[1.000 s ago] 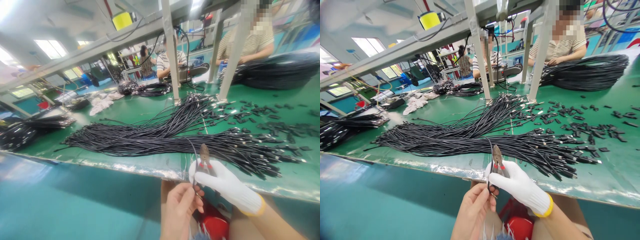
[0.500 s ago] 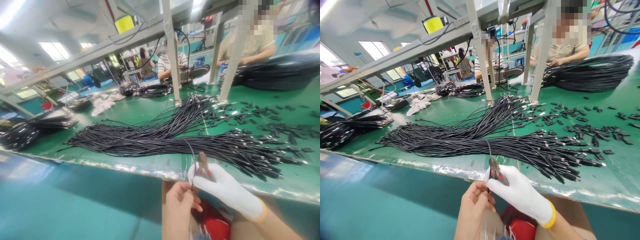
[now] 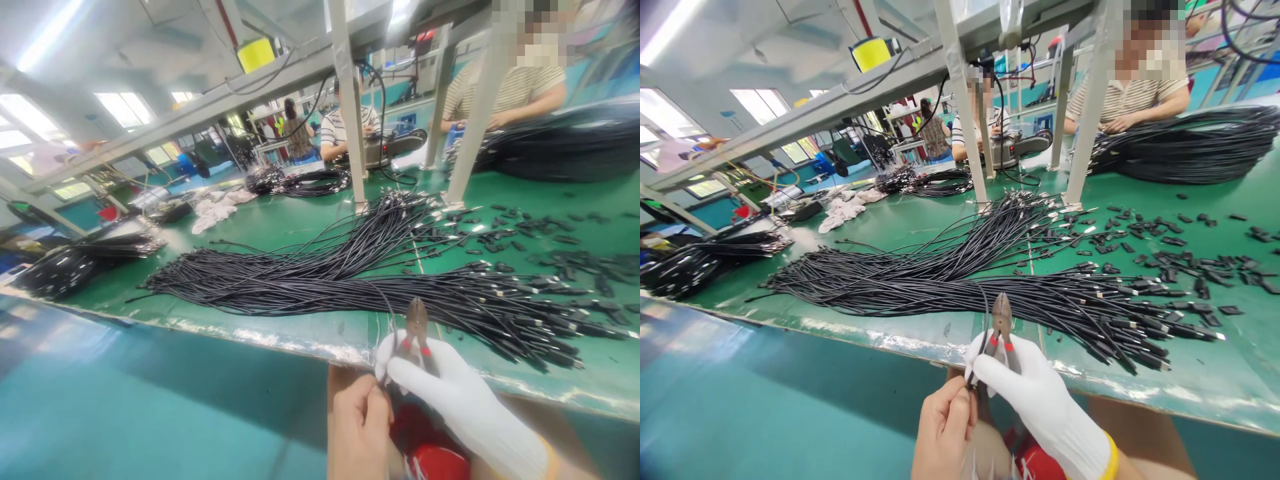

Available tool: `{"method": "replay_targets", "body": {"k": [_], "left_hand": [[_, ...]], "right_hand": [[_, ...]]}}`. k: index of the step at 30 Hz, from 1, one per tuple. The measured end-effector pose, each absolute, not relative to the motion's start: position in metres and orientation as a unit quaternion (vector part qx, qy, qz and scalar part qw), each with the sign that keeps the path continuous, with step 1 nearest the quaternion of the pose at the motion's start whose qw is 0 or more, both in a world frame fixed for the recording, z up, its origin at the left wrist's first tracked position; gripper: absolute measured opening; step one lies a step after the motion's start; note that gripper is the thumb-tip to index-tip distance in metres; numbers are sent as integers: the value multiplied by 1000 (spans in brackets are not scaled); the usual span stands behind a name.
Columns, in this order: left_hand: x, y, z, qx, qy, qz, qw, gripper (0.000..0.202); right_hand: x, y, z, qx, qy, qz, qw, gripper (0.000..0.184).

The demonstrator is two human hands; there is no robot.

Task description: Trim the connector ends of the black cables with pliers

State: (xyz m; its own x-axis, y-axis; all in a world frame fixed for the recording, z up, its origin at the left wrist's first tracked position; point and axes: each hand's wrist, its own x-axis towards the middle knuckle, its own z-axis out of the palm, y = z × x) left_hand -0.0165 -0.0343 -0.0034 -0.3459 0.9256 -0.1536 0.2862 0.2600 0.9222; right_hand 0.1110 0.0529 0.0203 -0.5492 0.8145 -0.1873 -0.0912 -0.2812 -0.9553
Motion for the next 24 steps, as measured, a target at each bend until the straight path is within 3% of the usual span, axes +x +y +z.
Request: {"method": "replay_targets", "body": {"k": [4,9,17,24], "left_hand": [[-12,-37,-9,468,688,453,321,37],[-2,-39,-17,496,668,492,256,37],[1,-38,-19,518,662,503,200,34],[-1,-40,-8,442,685,484,317,48]], "right_hand": [[107,53,9,-293,-348,806,380,30],[102,49,4,-261,-197,866,379,24],[101,47,0,-250,-176,873,380,22],[102,48,1,-274,-250,849,376,30]]}}
